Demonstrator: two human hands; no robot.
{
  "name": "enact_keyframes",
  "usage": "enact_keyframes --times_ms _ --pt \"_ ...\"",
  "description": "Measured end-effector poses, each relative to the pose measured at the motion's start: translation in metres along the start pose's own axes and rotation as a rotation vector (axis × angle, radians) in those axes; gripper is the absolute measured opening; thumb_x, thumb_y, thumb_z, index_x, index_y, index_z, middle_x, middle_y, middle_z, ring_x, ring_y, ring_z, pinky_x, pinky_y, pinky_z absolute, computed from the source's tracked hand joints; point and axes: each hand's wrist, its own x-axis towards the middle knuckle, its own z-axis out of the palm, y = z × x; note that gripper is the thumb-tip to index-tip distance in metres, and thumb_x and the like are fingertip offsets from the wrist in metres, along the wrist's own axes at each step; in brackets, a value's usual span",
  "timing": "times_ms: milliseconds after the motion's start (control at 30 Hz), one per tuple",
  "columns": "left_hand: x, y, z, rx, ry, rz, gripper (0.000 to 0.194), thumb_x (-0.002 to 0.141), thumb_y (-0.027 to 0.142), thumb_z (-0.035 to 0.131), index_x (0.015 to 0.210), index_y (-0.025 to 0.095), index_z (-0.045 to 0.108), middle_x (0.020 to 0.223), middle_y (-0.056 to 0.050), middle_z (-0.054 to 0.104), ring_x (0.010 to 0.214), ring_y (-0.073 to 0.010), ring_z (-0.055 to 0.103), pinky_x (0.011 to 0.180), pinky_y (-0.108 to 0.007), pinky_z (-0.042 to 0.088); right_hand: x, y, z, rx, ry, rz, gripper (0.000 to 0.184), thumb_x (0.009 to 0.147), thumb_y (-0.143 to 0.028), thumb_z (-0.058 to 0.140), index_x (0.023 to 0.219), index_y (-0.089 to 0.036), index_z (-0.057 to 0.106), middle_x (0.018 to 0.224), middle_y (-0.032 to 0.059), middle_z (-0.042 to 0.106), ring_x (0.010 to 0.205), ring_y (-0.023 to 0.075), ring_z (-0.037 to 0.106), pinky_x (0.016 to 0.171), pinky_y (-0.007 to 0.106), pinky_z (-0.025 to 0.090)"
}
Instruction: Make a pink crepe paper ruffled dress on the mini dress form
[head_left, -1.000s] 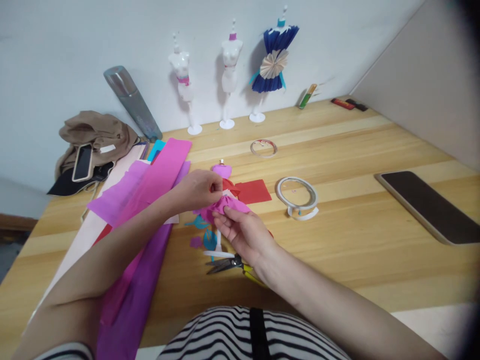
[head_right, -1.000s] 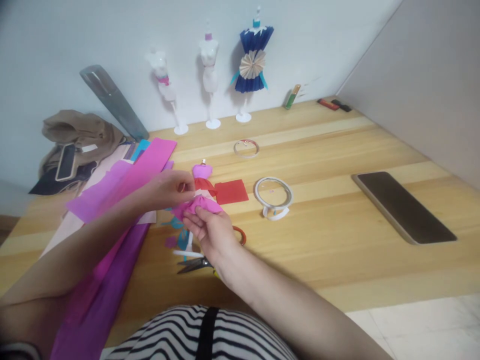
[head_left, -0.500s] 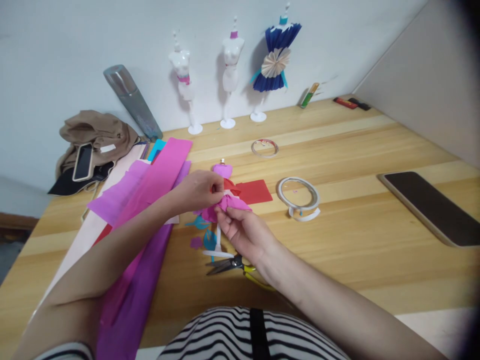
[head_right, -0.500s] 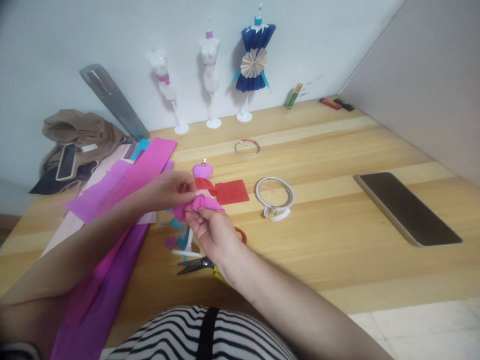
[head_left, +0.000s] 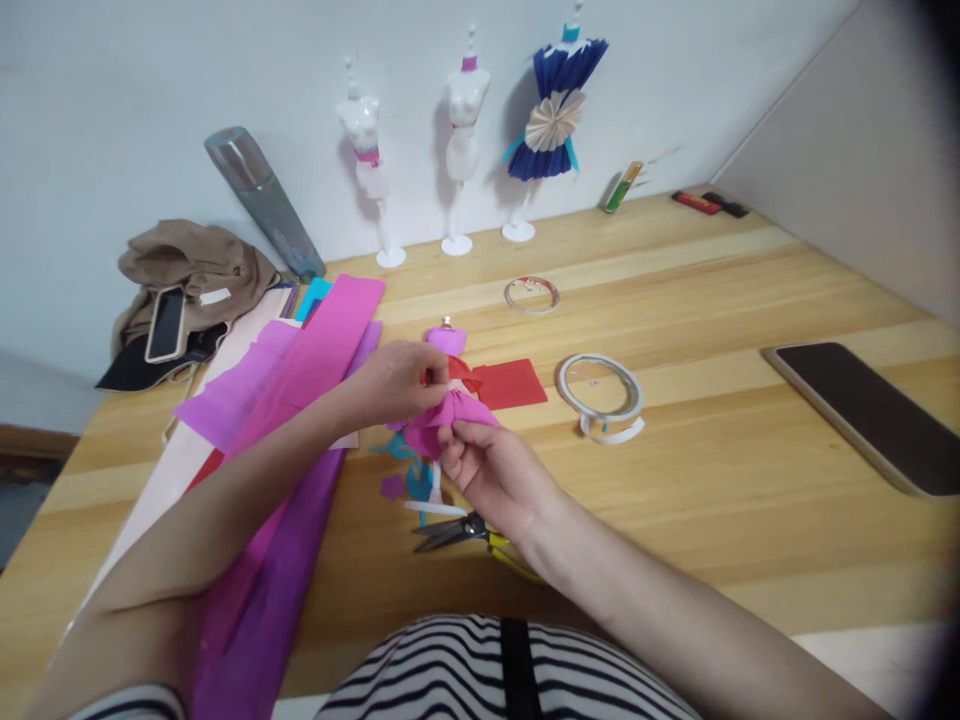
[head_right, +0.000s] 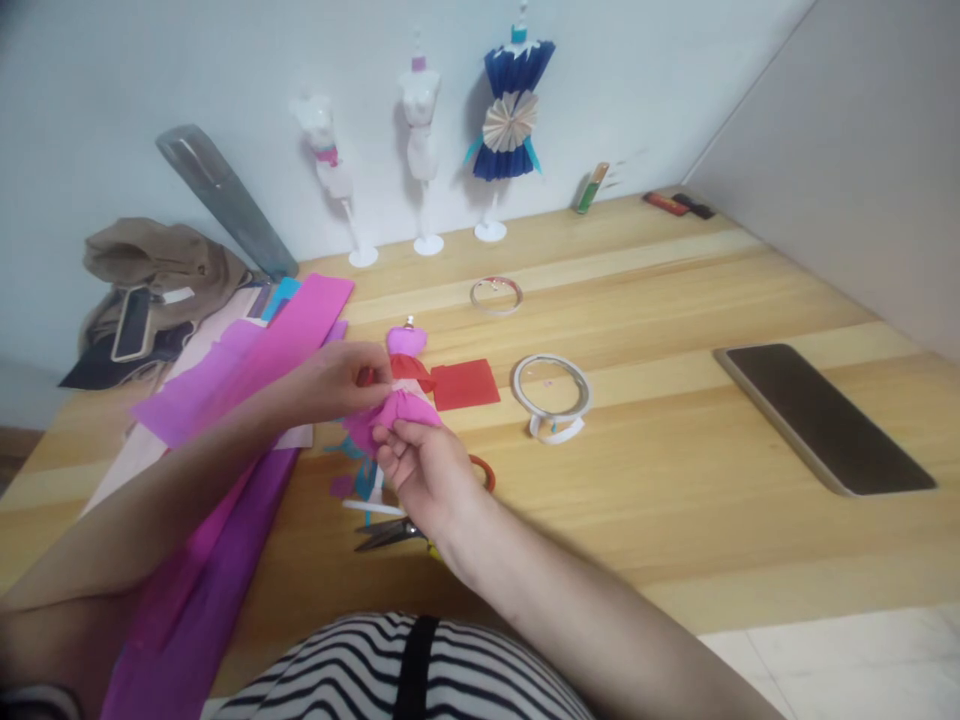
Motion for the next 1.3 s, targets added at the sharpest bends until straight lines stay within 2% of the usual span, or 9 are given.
enact_keyframes --times_ms 167,333,667,967,1167,1300 --pt "0.001 -0.002 -0.004 -0.019 -0.016 -0.005 0.008 0.071 0.013 0.055 0.064 0.014 0.059 0.056 0.005 0.051 0.053 -0.0073 0.043 0.053 -0.021 0.030 0.000 -0.001 0.005 0.005 0.043 0.033 0.019 0.079 0.003 0.056 0.079 -0.015 0.061 0.062 0.0005 0.066 0.057 0.0089 0.065 0.052 0.014 0.055" --pt "0.001 0.000 -0.007 -0.026 -0.018 -0.017 0.008 0.071 0.012 0.056 0.063 0.014 0.058 0.053 0.006 0.049 0.052 -0.0071 0.043 0.053 -0.020 0.030 0.004 -0.001 0.003 0.035 -0.043 0.000 0.021 0.077 0.005 0.056 0.081 -0.015 0.061 0.065 0.0001 0.067 0.058 0.0085 0.066 0.054 0.013 0.057" --pt "0.002 0.001 -0.007 -0.021 -0.021 -0.028 0.008 0.070 0.013 0.056 0.063 0.015 0.059 0.053 0.005 0.051 0.052 -0.0069 0.044 0.053 -0.020 0.030 0.006 -0.002 0.007 0.117 -0.071 0.000 0.021 0.078 0.007 0.056 0.080 -0.013 0.062 0.064 0.0013 0.067 0.054 0.0075 0.066 0.051 0.010 0.055" --pt "0.004 -0.003 -0.004 -0.043 -0.018 -0.004 0.007 0.071 0.013 0.057 0.065 0.014 0.060 0.056 0.005 0.053 0.053 -0.0071 0.046 0.053 -0.020 0.031 0.001 -0.006 0.019 0.132 0.061 0.017 0.027 0.085 0.008 0.044 0.082 -0.014 0.061 0.061 0.0001 0.065 0.051 0.0070 0.063 0.048 0.010 0.054" --pt "0.001 -0.004 0.001 -0.059 -0.011 -0.004 0.010 0.076 0.016 0.057 0.067 0.015 0.060 0.060 0.003 0.058 0.057 -0.0080 0.048 0.054 -0.020 0.033 0.008 -0.005 0.014 0.133 -0.004 -0.010 0.026 0.078 0.011 0.052 0.082 -0.013 0.062 0.062 0.0002 0.066 0.052 0.0068 0.064 0.049 0.008 0.054" --pt "-0.003 0.001 -0.001 -0.006 0.017 -0.003 0.010 0.076 0.014 0.059 0.067 0.015 0.061 0.060 0.004 0.057 0.056 -0.0077 0.047 0.055 -0.021 0.033 0.006 -0.005 0.014 0.128 0.045 -0.007 0.025 0.079 0.009 0.048 0.081 -0.012 0.062 0.060 0.0014 0.066 0.052 0.0077 0.065 0.049 0.009 0.054"
